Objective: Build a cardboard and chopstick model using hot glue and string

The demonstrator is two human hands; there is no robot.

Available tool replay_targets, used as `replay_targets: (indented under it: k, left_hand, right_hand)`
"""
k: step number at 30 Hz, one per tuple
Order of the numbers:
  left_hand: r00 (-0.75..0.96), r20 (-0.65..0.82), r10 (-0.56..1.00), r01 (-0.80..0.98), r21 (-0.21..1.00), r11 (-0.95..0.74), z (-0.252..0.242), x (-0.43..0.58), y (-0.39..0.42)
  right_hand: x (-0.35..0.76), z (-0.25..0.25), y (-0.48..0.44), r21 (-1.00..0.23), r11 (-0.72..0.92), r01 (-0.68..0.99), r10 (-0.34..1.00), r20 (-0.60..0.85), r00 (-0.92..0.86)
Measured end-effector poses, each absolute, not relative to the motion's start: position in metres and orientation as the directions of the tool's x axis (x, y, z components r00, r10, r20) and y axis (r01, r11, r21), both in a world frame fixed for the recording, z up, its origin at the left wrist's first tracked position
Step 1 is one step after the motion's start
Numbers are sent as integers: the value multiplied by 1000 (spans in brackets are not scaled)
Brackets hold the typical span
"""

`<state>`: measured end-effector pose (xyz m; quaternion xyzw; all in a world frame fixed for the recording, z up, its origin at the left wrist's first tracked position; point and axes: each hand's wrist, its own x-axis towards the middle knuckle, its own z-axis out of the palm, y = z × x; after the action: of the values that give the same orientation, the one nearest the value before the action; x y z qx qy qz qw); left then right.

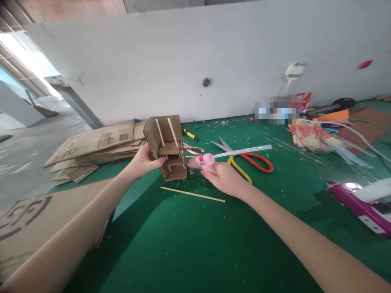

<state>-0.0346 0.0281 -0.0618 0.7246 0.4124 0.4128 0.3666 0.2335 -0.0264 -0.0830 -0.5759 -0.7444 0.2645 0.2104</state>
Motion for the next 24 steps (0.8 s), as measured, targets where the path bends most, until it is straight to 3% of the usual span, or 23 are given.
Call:
replay_targets:
  k: [15,24]
  left_hand:
    - [338,299,892,262,881,-394,-67,-37,30]
    - [336,304,891,262,879,-399,-67,-36,30]
  right_hand:
    - [232,-72,-25,-682,120,721,952,-128,-279]
    - [233,-78,-21,-692,141,708,949,-108,-296]
